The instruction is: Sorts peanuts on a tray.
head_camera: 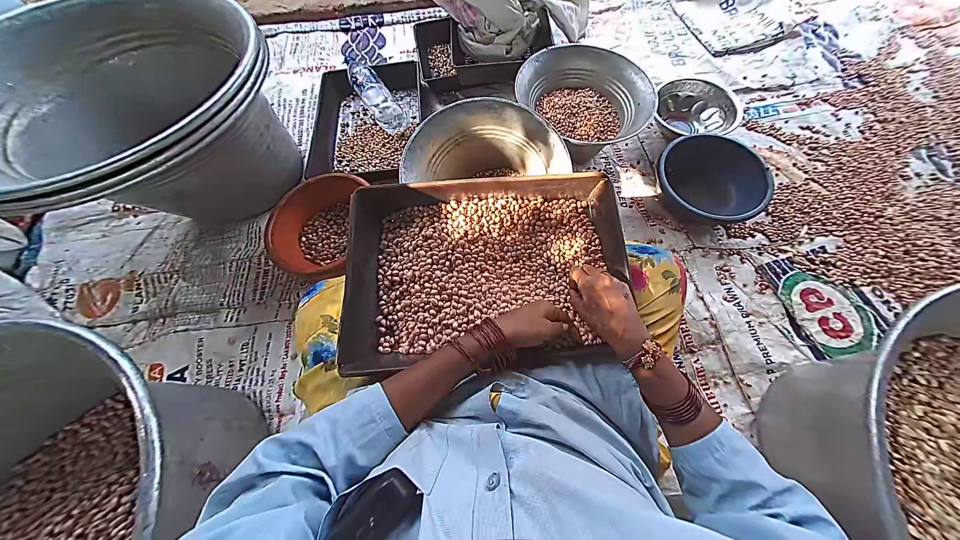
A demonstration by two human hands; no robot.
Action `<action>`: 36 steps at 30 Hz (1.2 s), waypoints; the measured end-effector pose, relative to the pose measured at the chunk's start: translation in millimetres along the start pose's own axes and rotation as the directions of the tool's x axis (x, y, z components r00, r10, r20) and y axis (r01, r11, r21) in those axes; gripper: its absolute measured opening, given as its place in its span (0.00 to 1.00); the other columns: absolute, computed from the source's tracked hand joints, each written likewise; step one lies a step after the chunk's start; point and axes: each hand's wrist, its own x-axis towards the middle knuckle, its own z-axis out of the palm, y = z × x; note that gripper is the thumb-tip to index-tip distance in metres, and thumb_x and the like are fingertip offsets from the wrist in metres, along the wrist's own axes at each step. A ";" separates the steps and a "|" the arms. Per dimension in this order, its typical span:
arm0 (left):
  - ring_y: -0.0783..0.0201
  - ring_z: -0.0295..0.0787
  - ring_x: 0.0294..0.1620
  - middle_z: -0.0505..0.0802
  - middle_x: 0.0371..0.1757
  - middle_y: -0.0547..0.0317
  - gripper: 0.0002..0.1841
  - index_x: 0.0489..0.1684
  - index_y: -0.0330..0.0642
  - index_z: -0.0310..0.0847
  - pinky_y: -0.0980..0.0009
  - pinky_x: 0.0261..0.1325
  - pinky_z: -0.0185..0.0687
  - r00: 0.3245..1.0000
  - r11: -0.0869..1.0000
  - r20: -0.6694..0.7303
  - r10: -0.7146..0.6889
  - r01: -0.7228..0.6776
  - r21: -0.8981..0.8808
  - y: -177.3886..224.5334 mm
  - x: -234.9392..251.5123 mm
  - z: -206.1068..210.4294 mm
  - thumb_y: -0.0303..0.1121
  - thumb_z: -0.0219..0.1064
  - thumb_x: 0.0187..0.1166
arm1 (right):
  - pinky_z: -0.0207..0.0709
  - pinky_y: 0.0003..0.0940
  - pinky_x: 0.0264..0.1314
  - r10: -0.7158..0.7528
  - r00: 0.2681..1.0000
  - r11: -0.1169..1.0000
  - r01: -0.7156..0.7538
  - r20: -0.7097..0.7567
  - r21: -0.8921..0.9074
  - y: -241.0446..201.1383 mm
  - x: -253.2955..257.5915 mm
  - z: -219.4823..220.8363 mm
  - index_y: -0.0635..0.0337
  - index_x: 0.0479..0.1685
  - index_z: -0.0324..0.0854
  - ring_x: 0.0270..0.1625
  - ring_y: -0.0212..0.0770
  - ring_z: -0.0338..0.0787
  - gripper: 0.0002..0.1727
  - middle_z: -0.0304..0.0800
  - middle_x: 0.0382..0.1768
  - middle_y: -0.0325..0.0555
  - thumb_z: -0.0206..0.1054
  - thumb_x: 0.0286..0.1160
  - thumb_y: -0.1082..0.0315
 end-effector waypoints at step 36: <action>0.78 0.71 0.22 0.81 0.27 0.69 0.14 0.46 0.36 0.84 0.78 0.30 0.69 0.948 0.983 -0.280 0.151 -0.175 -0.062 -17.5 -3.6 -11.3 0.29 0.50 0.81 | 0.85 0.58 0.54 -0.054 0.959 0.988 0.091 -0.280 0.122 10.4 -4.4 19.0 0.65 0.51 0.91 0.52 0.62 0.95 0.12 0.95 0.50 0.60 0.65 0.76 0.71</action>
